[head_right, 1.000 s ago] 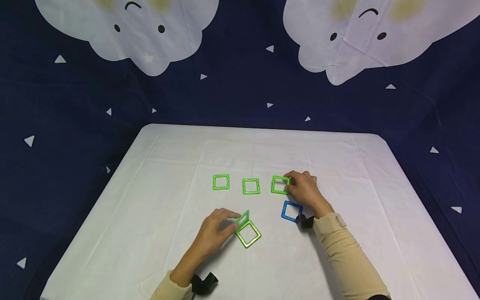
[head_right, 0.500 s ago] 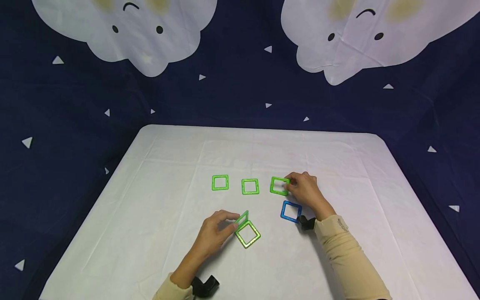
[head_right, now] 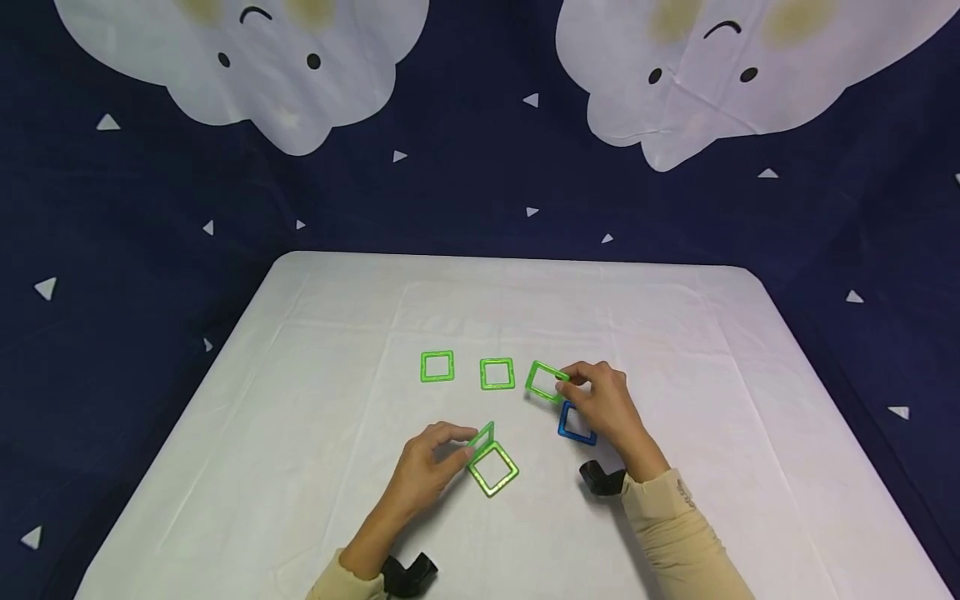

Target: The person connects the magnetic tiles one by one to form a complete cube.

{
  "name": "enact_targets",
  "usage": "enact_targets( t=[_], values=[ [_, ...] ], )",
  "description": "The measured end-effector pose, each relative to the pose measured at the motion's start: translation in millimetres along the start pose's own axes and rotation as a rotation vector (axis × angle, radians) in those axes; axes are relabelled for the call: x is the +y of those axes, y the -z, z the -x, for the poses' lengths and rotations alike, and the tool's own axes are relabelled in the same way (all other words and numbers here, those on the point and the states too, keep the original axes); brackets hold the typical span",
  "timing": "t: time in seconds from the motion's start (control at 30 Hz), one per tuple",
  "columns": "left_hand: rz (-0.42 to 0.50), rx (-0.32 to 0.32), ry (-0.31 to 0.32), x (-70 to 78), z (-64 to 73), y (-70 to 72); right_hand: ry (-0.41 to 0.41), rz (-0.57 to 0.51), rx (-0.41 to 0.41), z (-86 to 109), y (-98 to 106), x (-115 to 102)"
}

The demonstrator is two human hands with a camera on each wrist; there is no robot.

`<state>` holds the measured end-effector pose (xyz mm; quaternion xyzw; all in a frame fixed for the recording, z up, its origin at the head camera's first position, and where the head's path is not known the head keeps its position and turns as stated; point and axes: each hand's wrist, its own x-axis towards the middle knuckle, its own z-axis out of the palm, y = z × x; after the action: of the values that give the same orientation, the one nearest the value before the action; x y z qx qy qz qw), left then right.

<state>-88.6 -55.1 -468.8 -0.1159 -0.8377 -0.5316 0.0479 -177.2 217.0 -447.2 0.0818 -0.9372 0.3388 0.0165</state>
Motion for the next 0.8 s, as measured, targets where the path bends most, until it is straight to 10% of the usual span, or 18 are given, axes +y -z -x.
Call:
enact_targets(
  t=[0.8],
  values=[
    [-0.016, 0.013, 0.031, 0.8, -0.4, 0.9, 0.085, -0.062, 0.254, 50.6, -36, -37]
  ],
)
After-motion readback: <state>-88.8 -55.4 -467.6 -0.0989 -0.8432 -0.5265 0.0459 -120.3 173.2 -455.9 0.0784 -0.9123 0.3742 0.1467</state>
